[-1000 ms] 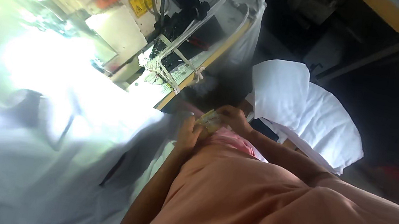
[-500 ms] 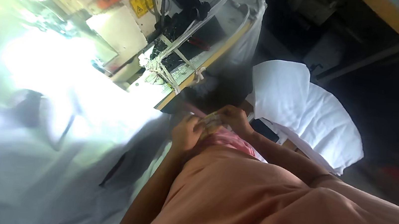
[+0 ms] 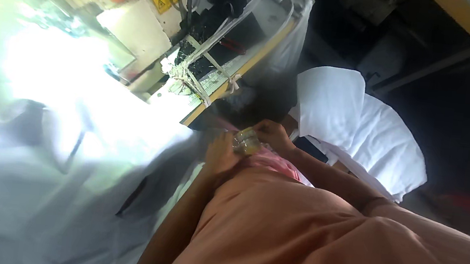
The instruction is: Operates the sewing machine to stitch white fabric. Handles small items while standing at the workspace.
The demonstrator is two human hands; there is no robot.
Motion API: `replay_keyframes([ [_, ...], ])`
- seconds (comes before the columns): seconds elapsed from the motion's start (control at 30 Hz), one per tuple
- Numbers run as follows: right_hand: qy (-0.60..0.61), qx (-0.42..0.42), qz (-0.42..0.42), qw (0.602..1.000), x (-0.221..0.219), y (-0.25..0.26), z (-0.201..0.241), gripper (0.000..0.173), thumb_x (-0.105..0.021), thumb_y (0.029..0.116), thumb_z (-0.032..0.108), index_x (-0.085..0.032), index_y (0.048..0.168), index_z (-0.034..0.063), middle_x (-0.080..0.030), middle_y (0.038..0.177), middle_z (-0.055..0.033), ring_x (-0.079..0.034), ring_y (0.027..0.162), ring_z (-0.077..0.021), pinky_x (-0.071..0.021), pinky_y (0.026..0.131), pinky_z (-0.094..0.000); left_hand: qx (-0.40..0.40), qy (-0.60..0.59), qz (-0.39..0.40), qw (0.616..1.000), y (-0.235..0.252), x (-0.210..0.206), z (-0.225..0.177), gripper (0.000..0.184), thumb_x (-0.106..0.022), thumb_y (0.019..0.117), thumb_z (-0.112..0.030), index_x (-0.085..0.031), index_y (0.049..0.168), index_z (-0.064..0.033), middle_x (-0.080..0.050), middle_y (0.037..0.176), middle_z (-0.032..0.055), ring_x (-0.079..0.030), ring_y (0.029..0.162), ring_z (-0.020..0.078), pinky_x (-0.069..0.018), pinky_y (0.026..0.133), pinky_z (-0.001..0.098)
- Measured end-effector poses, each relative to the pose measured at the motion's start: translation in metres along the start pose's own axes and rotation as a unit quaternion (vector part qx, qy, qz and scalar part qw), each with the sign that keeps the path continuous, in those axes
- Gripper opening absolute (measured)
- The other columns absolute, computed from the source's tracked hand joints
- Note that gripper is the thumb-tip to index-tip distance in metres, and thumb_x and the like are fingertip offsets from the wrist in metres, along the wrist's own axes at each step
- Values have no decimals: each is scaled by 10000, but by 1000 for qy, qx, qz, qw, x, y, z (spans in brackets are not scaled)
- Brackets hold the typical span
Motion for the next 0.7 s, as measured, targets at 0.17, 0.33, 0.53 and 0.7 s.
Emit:
replay_keyframes([
  [0.17, -3, 18, 27, 999, 5, -9, -15, 250, -670, 941, 4, -633, 1182, -52, -698, 1048, -156, -684, 900, -132, -571, 846, -311, 28, -54, 36, 998, 6, -4, 9, 802, -845, 840, -250, -432, 1478, 6, -480, 1439, 295, -508, 1302, 474, -436, 1019, 645],
  [0.33, -32, 11, 36, 999, 7, -23, -18, 201, -677, 954, 40, -649, 1131, -50, -697, 996, -134, -670, 856, -122, -565, 826, -314, 40, -61, 42, 996, 6, -5, 8, 828, -854, 824, -220, -415, 1491, -2, -467, 1451, 293, -506, 1303, 470, -436, 1021, 643],
  [0.53, -8, 7, 52, 999, 10, -26, -22, 233, -676, 951, 31, -634, 1162, -57, -701, 1025, -143, -683, 895, -130, -570, 856, -323, 19, -116, 22, 993, 8, -10, 16, 756, -808, 855, -135, -418, 1476, 45, -459, 1455, 318, -473, 1338, 478, -410, 1062, 642],
  [0.7, -15, 7, 46, 999, 9, -29, -21, 222, -681, 945, 18, -639, 1151, -53, -694, 1037, -132, -675, 895, -111, -566, 846, -288, 22, -116, 24, 993, 7, -12, 17, 788, -831, 839, -158, -417, 1482, 34, -455, 1457, 316, -489, 1320, 477, -426, 1047, 634],
])
Point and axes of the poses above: each hand's wrist, its own y-axis towards the middle knuckle, its own x-axis out of the back of the hand, z = x × y, the point moved 1 cm from there along y, towards the middle knuckle
